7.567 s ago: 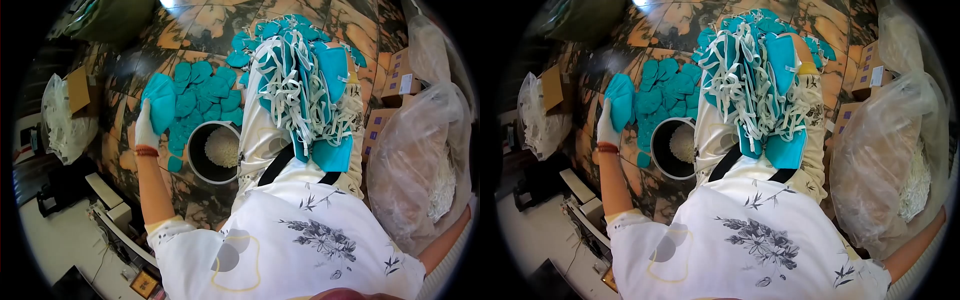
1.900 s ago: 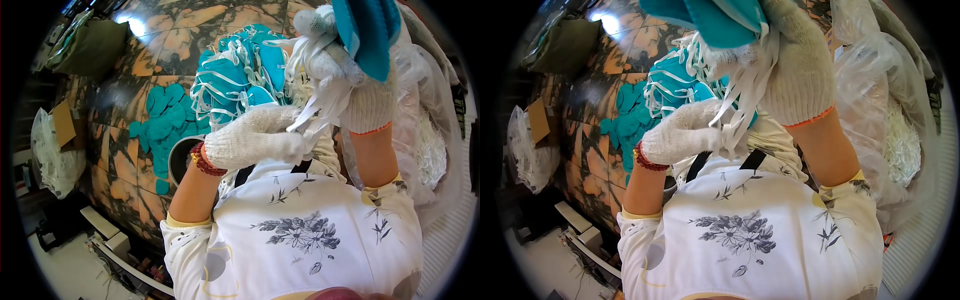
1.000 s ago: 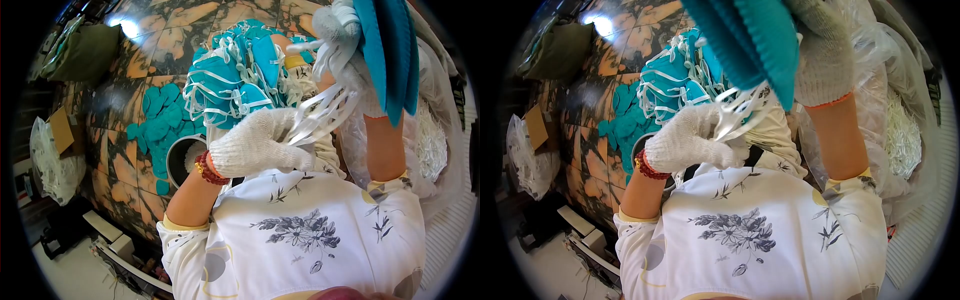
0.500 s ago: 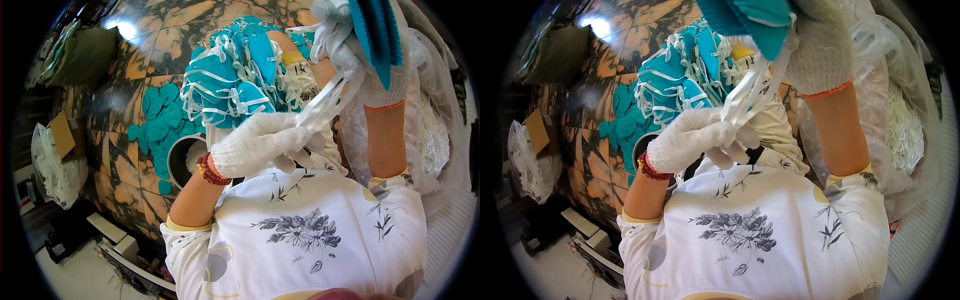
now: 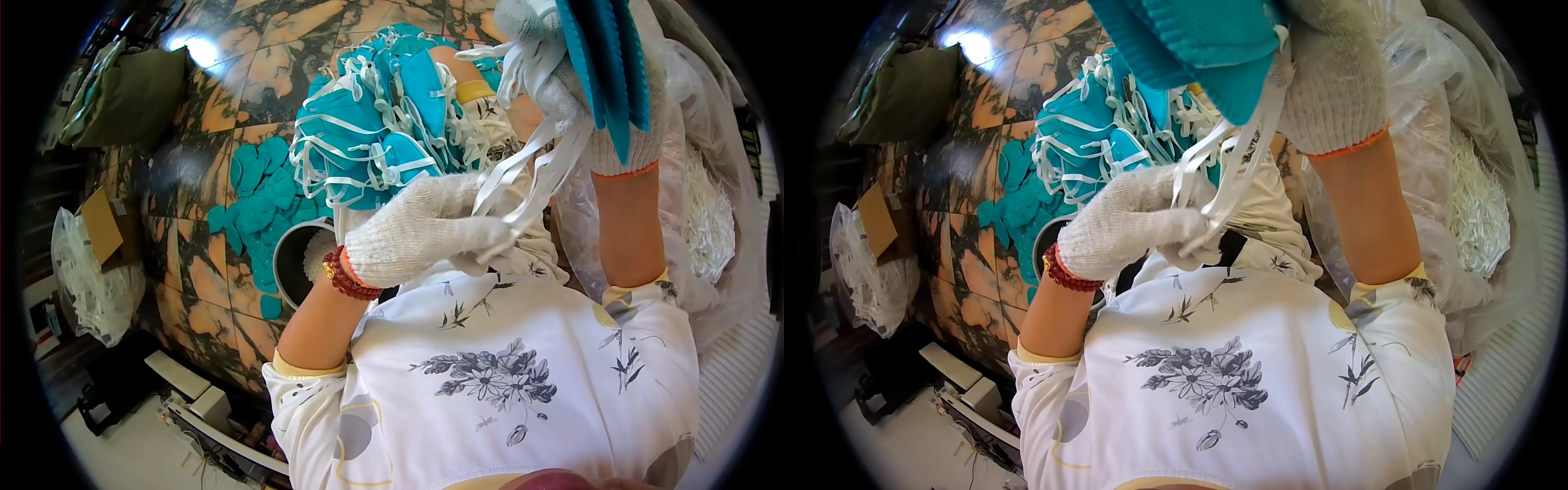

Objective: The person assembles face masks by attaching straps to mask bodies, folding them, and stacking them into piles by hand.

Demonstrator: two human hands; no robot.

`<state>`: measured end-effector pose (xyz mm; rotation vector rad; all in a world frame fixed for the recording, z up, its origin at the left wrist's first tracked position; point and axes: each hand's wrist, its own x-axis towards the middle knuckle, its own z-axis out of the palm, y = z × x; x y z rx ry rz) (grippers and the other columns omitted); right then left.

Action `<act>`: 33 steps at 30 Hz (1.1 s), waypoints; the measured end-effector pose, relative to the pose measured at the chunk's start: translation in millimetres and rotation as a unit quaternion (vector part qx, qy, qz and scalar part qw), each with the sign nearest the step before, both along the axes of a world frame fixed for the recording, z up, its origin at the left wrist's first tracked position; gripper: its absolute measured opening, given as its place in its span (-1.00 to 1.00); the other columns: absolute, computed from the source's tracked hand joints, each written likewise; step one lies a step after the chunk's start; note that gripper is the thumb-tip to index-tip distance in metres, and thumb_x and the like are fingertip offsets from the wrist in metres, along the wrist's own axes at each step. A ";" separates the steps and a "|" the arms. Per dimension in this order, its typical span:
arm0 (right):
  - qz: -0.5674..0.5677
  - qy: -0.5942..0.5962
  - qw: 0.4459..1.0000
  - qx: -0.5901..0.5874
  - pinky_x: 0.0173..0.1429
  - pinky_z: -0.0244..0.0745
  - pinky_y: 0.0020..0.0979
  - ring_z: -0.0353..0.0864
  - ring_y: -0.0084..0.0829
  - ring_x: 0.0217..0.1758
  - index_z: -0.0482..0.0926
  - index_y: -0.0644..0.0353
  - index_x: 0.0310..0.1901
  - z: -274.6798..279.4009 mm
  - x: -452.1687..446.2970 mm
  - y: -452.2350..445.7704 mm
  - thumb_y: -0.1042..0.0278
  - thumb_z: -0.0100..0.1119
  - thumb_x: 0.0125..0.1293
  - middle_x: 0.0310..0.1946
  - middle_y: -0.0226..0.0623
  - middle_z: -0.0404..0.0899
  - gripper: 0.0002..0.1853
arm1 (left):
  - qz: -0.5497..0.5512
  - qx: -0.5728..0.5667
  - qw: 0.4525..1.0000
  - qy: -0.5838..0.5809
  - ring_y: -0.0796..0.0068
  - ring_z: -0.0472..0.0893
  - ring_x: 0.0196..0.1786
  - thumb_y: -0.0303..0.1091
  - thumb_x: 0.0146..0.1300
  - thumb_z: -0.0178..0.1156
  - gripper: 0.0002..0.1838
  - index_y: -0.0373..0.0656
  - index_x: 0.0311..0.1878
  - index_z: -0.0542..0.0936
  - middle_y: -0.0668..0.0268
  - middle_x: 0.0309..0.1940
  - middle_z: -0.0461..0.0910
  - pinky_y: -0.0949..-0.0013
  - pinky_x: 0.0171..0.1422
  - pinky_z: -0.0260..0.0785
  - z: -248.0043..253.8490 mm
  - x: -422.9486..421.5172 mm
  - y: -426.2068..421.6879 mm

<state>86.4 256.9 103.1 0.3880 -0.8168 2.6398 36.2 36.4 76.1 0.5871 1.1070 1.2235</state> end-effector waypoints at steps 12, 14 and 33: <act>0.104 0.017 0.993 0.054 0.08 0.69 -0.35 0.73 -0.29 0.01 0.55 0.29 0.17 4.5 8.9 6.9 0.25 0.13 0.45 0.00 -0.10 0.68 -0.63 | 0.010 -0.030 0.999 0.016 0.59 0.64 -0.34 -0.25 0.56 0.04 -0.72 -0.25 0.13 0.49 0.37 -0.35 0.55 0.47 -0.31 0.52 -7.2 5.1 -14.0; 0.077 -0.028 0.986 0.146 0.09 0.67 -0.35 0.72 -0.28 0.01 0.58 0.27 0.12 9.2 25.2 16.3 0.25 0.20 0.38 -0.01 -0.10 0.67 -0.63 | -0.038 -0.062 0.988 0.139 0.61 0.63 -0.37 -0.27 0.56 0.05 -0.76 -0.25 0.05 0.53 0.39 -0.37 0.55 0.48 -0.32 0.49 12.2 3.7 -28.3; 0.342 -0.039 0.797 0.496 -0.04 0.53 -0.30 0.67 -0.14 -0.10 0.61 0.14 -0.08 -16.1 80.8 -64.5 0.34 0.29 0.28 -0.07 -0.17 0.61 -0.80 | -0.146 0.209 0.850 0.461 0.06 0.64 -0.03 -0.31 0.38 0.17 -0.71 -0.20 0.10 0.58 0.08 -0.01 0.59 0.14 0.06 0.50 -16.5 11.8 -88.3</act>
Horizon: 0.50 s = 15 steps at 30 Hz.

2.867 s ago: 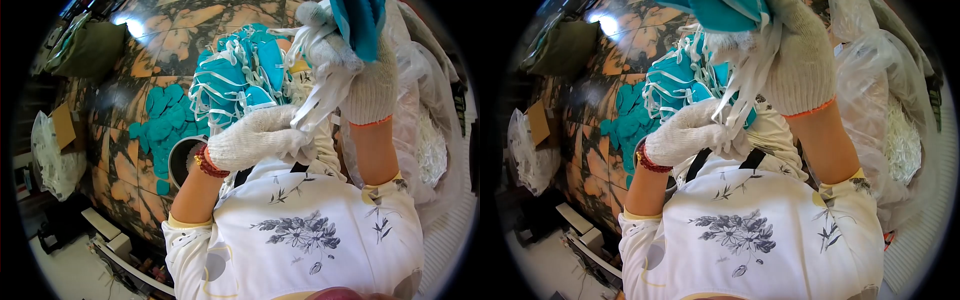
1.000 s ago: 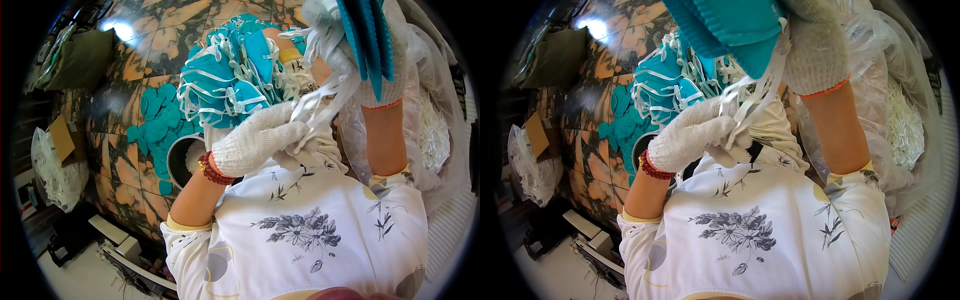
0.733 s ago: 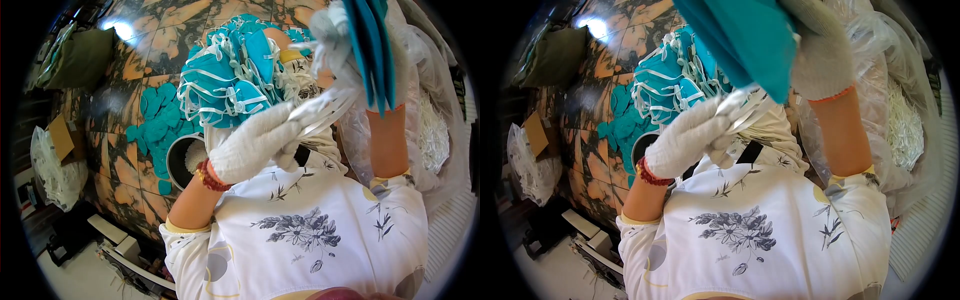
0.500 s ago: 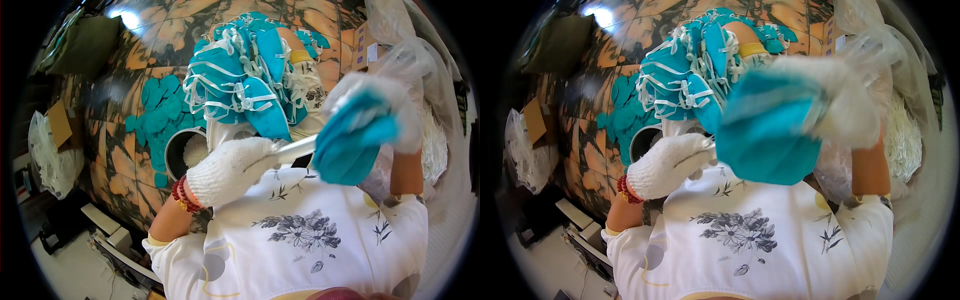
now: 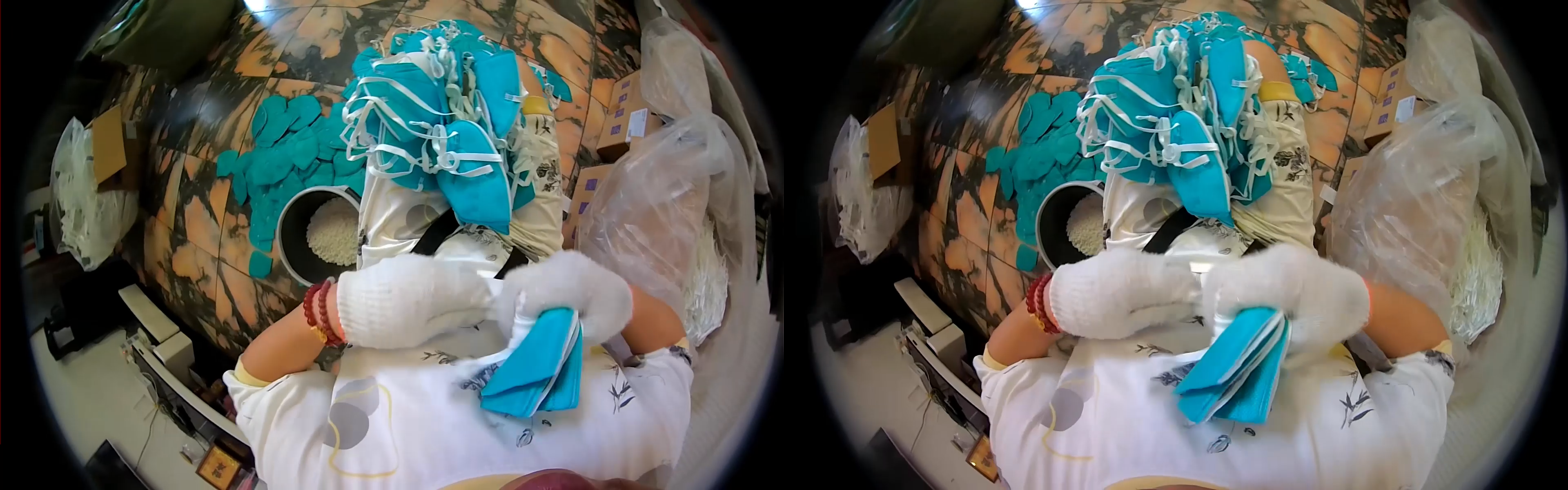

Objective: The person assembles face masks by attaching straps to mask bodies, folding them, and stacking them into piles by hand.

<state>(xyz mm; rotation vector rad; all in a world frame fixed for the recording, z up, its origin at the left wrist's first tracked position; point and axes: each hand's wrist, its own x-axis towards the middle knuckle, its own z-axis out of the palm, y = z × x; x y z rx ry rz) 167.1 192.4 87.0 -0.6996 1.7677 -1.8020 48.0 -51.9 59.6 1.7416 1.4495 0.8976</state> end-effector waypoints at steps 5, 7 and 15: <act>0.035 0.029 0.989 0.141 -0.22 0.50 -0.21 0.58 -0.10 -0.28 0.55 0.07 -0.15 18.3 12.3 9.0 0.28 0.27 0.22 -0.26 -0.23 0.53 -0.81 | 0.039 -0.074 0.995 -0.048 0.09 0.64 -0.10 -0.35 0.39 0.14 -0.79 -0.15 0.02 0.60 0.17 -0.18 0.60 0.17 -0.03 0.52 -5.4 1.7 -48.0; 0.058 0.018 0.977 0.207 -0.17 0.54 -0.25 0.64 -0.16 -0.25 0.58 0.07 -0.18 29.6 9.6 24.4 0.34 0.28 0.23 -0.20 -0.26 0.58 -0.86 | 0.058 -0.083 0.993 -0.061 0.10 0.66 -0.08 -0.37 0.33 0.16 -0.70 -0.16 0.11 0.62 0.15 -0.06 0.64 0.17 -0.01 0.53 -13.3 -15.3 -76.7; -0.398 -0.055 0.916 -0.022 -0.09 0.59 -0.50 0.67 -0.51 -0.15 0.59 0.22 0.11 -9.3 -1.2 28.2 0.42 0.31 0.35 -0.10 -0.32 0.67 -0.68 | 0.462 -0.371 0.802 0.070 0.05 0.68 -0.15 -0.30 0.33 0.23 -0.58 -0.16 0.23 0.52 0.07 -0.16 0.69 0.16 -0.02 0.52 -170.5 -56.1 -159.8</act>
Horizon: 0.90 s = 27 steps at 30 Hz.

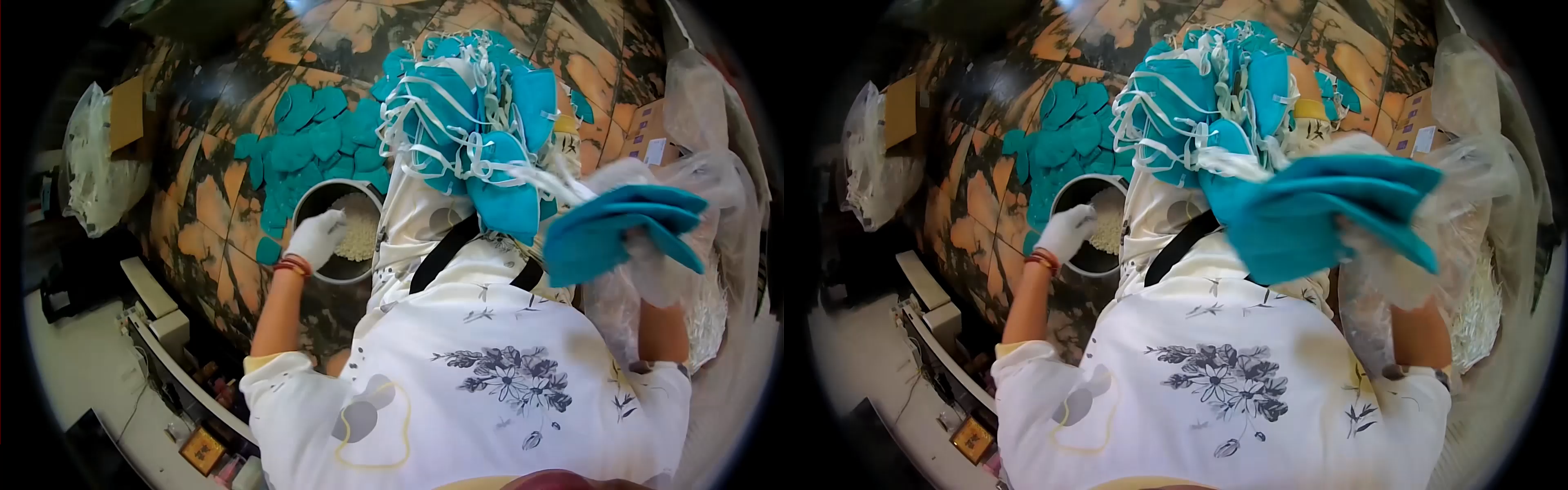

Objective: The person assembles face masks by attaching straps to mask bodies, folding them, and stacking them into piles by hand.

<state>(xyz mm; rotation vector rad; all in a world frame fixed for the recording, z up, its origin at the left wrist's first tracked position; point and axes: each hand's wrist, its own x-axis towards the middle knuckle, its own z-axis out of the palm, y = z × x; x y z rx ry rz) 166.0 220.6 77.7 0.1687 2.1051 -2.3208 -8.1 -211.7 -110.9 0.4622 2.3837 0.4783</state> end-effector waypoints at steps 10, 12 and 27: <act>0.008 0.092 0.988 0.121 0.09 0.55 -0.42 0.60 -0.43 -0.03 0.58 0.25 0.08 10.7 -77.8 -57.1 0.53 0.42 0.19 -0.11 -0.30 0.61 -0.60 | 0.058 0.594 0.802 -0.011 0.22 0.44 0.43 -0.40 0.08 0.43 -0.23 -0.19 0.41 0.38 0.15 0.34 0.47 0.12 0.47 0.32 158.0 16.6 136.7; 0.057 0.168 0.971 0.161 0.19 0.50 -0.36 0.57 -0.30 0.07 0.56 0.24 0.11 -0.4 -83.0 -59.5 0.58 0.44 0.10 -0.02 -0.22 0.56 -0.51 | 0.032 0.563 0.825 0.051 0.25 0.47 0.38 -0.53 -0.05 0.48 -0.25 -0.17 0.31 0.50 0.14 0.34 0.46 0.19 0.46 0.31 176.9 24.2 160.7; -0.094 0.157 0.966 0.182 -0.27 0.50 -0.54 0.58 -0.67 -0.33 0.61 0.17 0.12 41.5 -61.6 -45.0 0.38 0.39 0.23 -0.16 -0.32 0.71 -0.60 | 0.166 0.532 0.830 0.001 0.54 0.62 -0.17 -0.49 0.24 0.35 -0.75 -0.25 0.00 0.67 0.36 -0.16 0.67 0.47 0.00 0.51 226.7 23.9 169.9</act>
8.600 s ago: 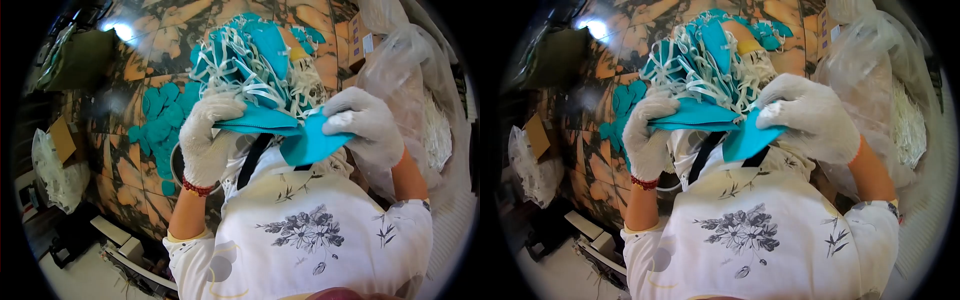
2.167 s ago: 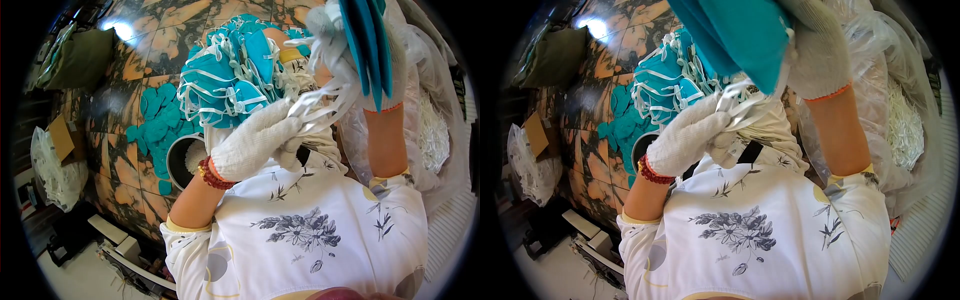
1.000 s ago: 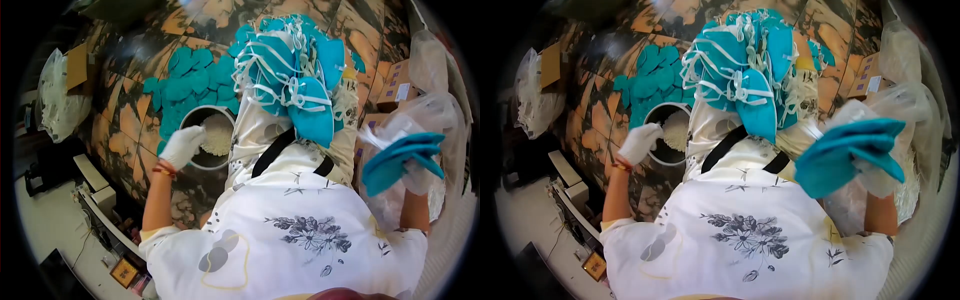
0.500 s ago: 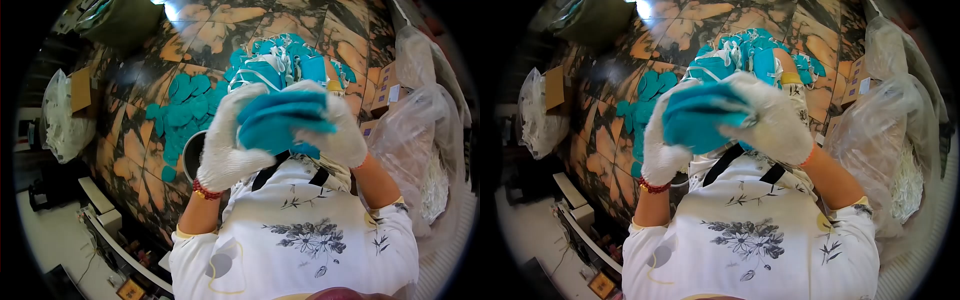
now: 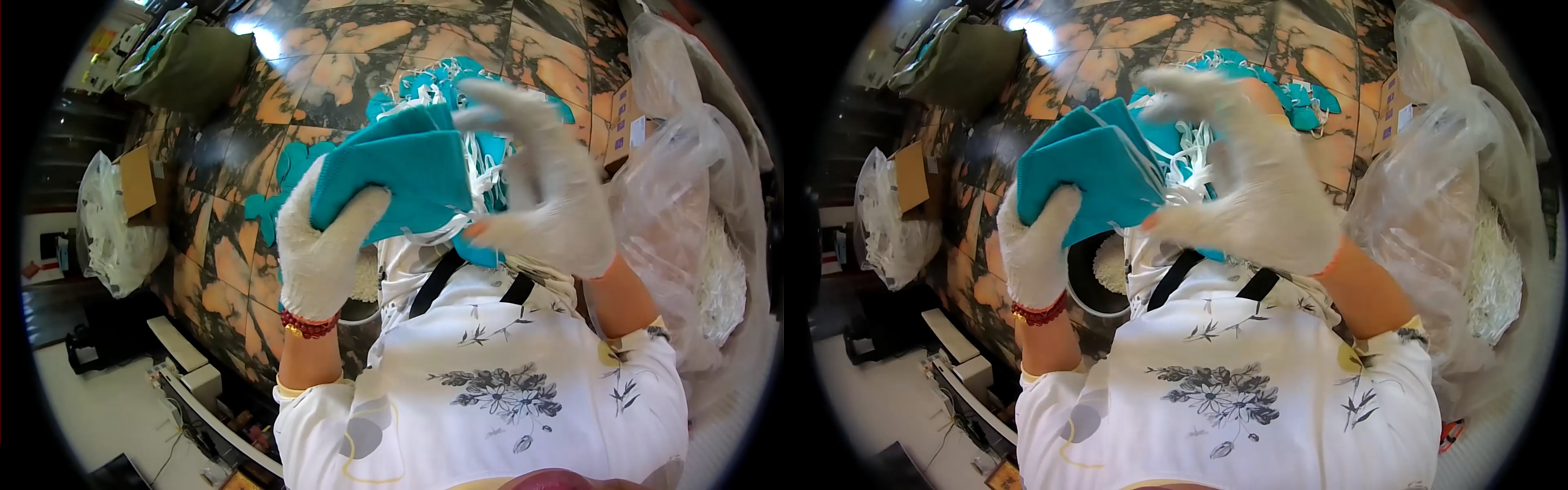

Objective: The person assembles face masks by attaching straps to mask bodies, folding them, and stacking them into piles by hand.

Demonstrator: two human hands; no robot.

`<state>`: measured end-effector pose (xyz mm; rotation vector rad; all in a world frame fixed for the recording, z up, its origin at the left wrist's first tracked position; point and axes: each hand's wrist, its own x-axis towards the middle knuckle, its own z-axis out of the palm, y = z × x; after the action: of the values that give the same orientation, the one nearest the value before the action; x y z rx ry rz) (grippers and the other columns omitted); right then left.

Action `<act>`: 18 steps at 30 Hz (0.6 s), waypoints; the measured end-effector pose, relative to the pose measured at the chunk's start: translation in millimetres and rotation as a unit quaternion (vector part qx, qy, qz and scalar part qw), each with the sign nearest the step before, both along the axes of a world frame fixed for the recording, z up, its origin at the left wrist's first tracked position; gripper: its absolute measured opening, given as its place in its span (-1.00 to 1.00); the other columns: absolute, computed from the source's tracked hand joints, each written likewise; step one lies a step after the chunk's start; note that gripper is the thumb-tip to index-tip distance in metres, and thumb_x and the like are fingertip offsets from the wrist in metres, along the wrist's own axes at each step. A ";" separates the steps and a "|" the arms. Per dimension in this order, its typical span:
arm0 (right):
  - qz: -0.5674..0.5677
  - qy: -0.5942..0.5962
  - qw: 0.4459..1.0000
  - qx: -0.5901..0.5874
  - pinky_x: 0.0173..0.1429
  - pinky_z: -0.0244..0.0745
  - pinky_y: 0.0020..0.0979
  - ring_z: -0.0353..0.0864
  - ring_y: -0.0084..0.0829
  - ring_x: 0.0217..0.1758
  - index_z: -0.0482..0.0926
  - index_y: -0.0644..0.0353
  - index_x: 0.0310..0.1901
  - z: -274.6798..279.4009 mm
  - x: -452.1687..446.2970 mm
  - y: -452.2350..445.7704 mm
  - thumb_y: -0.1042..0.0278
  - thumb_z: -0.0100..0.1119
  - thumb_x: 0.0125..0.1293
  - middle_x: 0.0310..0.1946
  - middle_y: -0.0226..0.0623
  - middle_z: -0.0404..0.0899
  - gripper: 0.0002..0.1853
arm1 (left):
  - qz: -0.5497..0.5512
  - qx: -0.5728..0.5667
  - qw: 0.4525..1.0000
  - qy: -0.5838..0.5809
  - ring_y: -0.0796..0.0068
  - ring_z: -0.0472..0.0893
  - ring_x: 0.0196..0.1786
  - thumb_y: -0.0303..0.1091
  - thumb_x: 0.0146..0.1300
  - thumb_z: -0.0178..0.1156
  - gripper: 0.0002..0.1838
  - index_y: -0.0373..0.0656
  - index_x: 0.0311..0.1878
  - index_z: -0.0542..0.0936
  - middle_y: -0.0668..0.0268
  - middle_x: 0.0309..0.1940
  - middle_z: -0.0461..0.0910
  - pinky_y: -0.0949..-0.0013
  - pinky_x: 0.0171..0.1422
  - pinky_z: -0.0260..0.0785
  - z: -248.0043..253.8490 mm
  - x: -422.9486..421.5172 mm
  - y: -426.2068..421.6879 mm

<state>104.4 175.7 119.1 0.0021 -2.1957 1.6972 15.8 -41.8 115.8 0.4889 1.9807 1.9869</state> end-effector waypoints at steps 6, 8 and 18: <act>0.148 -0.121 0.981 0.019 -0.14 0.55 -0.38 0.68 -0.32 -0.25 0.64 0.14 0.03 -17.7 -7.1 -1.9 0.46 0.37 0.19 -0.22 -0.22 0.69 -0.66 | -0.124 -0.037 0.962 0.241 0.24 0.59 0.18 -0.51 0.17 0.41 -0.69 -0.19 0.00 0.67 0.21 0.07 0.64 0.22 0.27 0.43 -9.2 -11.6 -5.2; 0.156 0.020 0.979 0.129 -0.19 0.56 -0.35 0.69 -0.27 -0.25 0.65 0.09 0.01 -29.3 -11.6 8.0 0.46 0.35 0.17 -0.25 -0.27 0.67 -0.67 | -0.270 -0.022 0.912 0.307 0.08 0.51 0.33 -0.26 0.04 0.50 -0.50 -0.18 0.07 0.64 0.11 0.22 0.56 0.08 0.40 0.33 -9.6 -24.1 -10.2; 0.161 0.190 0.872 0.422 -0.38 0.54 -0.32 0.67 -0.34 -0.37 0.57 -0.08 0.11 -17.0 -2.5 17.4 0.32 0.26 0.18 -0.37 -0.39 0.58 -0.59 | -0.347 -0.201 0.895 0.196 0.17 0.66 0.11 0.01 -0.08 0.64 -0.01 -0.21 0.36 0.35 0.07 0.07 0.59 0.23 0.17 0.53 -0.6 -7.7 29.6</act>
<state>101.9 193.1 102.2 0.8826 -2.4948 0.6252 8.0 -12.2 115.2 1.3390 1.9519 1.0648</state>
